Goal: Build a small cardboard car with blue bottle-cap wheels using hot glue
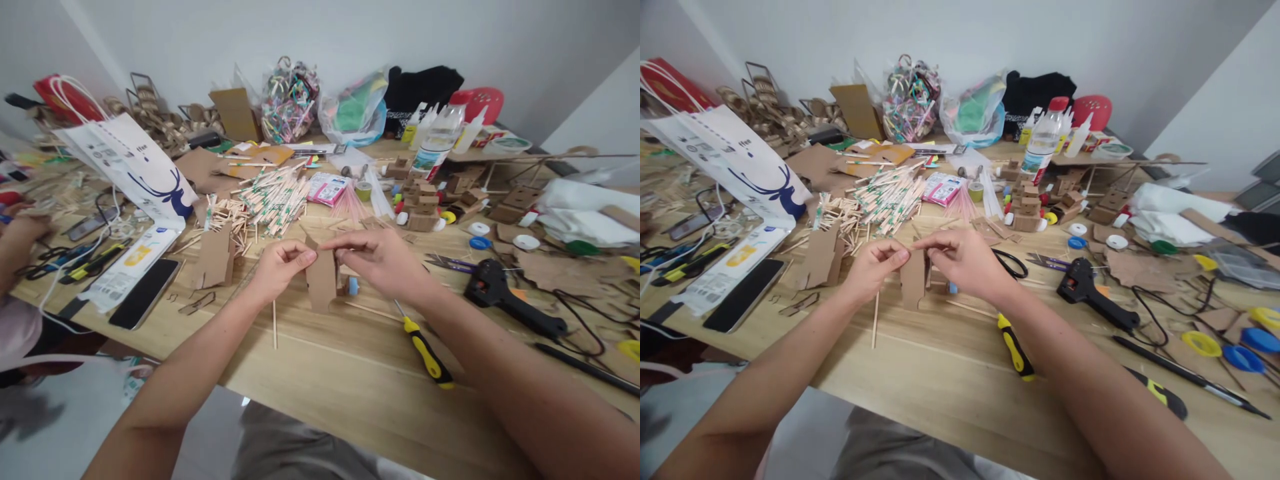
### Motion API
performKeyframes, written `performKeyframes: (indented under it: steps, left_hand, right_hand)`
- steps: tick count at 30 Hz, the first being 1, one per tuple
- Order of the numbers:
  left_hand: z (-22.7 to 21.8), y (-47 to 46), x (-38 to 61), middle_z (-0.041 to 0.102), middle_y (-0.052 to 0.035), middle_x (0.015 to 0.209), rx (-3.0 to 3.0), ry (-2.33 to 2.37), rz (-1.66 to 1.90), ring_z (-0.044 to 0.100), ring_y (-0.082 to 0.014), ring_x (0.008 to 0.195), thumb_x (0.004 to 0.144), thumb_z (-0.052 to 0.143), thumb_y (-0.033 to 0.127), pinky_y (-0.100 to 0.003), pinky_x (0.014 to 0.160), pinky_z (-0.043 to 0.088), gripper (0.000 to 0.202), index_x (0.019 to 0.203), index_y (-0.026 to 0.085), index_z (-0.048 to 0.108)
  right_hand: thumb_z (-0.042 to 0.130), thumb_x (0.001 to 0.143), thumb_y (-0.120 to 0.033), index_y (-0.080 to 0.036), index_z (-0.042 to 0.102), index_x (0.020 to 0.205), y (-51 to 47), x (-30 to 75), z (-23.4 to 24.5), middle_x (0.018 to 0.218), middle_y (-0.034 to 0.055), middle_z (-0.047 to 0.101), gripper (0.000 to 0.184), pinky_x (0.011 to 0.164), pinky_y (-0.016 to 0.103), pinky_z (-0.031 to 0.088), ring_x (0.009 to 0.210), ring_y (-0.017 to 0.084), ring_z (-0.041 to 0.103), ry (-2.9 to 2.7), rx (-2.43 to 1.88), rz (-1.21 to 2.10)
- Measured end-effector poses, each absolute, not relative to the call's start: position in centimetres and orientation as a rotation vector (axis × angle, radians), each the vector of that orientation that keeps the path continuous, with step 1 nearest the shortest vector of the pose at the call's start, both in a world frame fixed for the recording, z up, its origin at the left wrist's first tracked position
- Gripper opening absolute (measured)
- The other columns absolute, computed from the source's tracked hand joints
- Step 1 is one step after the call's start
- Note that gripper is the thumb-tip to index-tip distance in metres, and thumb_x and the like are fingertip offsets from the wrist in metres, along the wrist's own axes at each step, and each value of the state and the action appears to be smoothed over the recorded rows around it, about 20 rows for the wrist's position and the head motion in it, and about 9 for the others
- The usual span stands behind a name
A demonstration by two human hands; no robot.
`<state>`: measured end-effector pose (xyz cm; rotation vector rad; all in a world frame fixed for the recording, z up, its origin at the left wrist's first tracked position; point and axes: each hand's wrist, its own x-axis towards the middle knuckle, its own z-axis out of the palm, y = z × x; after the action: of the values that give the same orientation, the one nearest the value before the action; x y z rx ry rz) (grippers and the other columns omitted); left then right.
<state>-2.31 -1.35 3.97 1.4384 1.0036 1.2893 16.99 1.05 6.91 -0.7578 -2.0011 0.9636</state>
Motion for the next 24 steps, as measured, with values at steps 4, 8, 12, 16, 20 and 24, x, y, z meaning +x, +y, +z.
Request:
performKeyframes:
  steps: [4,8,12,16,20,24]
  left_hand:
    - [4.0,-1.7,-2.3,0.064,0.0001,0.056,1.606,1.048,1.359,0.055,-0.0118,0.052,0.069,0.082,0.063,-0.024,0.051,0.045,0.047,0.062,0.018,0.071]
    - [3.9,-2.0,-2.2,0.066,-0.0009,0.058,1.709,1.071,1.399,0.056,-0.0123,0.054,0.077,0.08,0.053,-0.023,0.053,0.045,0.038,0.063,0.018,0.072]
    - [3.8,-2.1,-2.1,0.067,-0.0014,0.058,1.737,1.076,1.393,0.057,-0.0128,0.055,0.079,0.078,0.051,-0.024,0.053,0.045,0.037,0.064,0.018,0.072]
    - [3.6,-2.0,-2.2,0.066,-0.0011,0.058,1.752,1.082,1.393,0.056,-0.0125,0.054,0.08,0.076,0.052,-0.023,0.052,0.043,0.037,0.064,0.018,0.071]
    - [3.3,-2.0,-2.2,0.064,-0.0004,0.057,1.792,1.091,1.384,0.055,-0.0125,0.054,0.081,0.074,0.054,-0.024,0.052,0.042,0.04,0.064,0.018,0.07]
    - [3.2,-2.1,-2.1,0.064,-0.0005,0.058,1.826,1.116,1.427,0.055,-0.0128,0.054,0.083,0.071,0.058,-0.024,0.052,0.043,0.044,0.063,0.019,0.069]
  right_hand:
    - [0.062,0.085,-0.03,-0.02,0.08,0.085,1.0,17.3,7.6,0.081,0.0044,0.08,0.02,0.064,0.028,0.056,0.069,0.018,0.072,-2.065,-0.831,0.988]
    - [0.066,0.083,-0.028,-0.019,0.077,0.075,0.5,16.7,7.2,0.068,0.003,0.075,0.017,0.058,0.028,0.051,0.061,0.017,0.067,-2.098,-0.908,0.938]
    - [0.065,0.081,-0.026,-0.018,0.076,0.072,0.4,16.4,6.9,0.066,0.0027,0.074,0.016,0.056,0.027,0.048,0.059,0.016,0.064,-2.062,-0.937,0.967]
    - [0.064,0.08,-0.026,-0.019,0.075,0.07,0.4,16.4,6.9,0.066,0.0025,0.073,0.016,0.056,0.027,0.046,0.06,0.016,0.063,-2.048,-0.908,0.995]
    - [0.062,0.08,-0.023,-0.019,0.071,0.066,0.1,16.0,6.4,0.062,0.0011,0.069,0.017,0.056,0.027,0.045,0.058,0.015,0.06,-2.032,-0.904,0.986]
    - [0.061,0.08,-0.02,-0.02,0.066,0.063,-0.1,15.6,6.1,0.056,-0.0018,0.062,0.018,0.055,0.026,0.042,0.054,0.014,0.056,-1.985,-0.945,0.967]
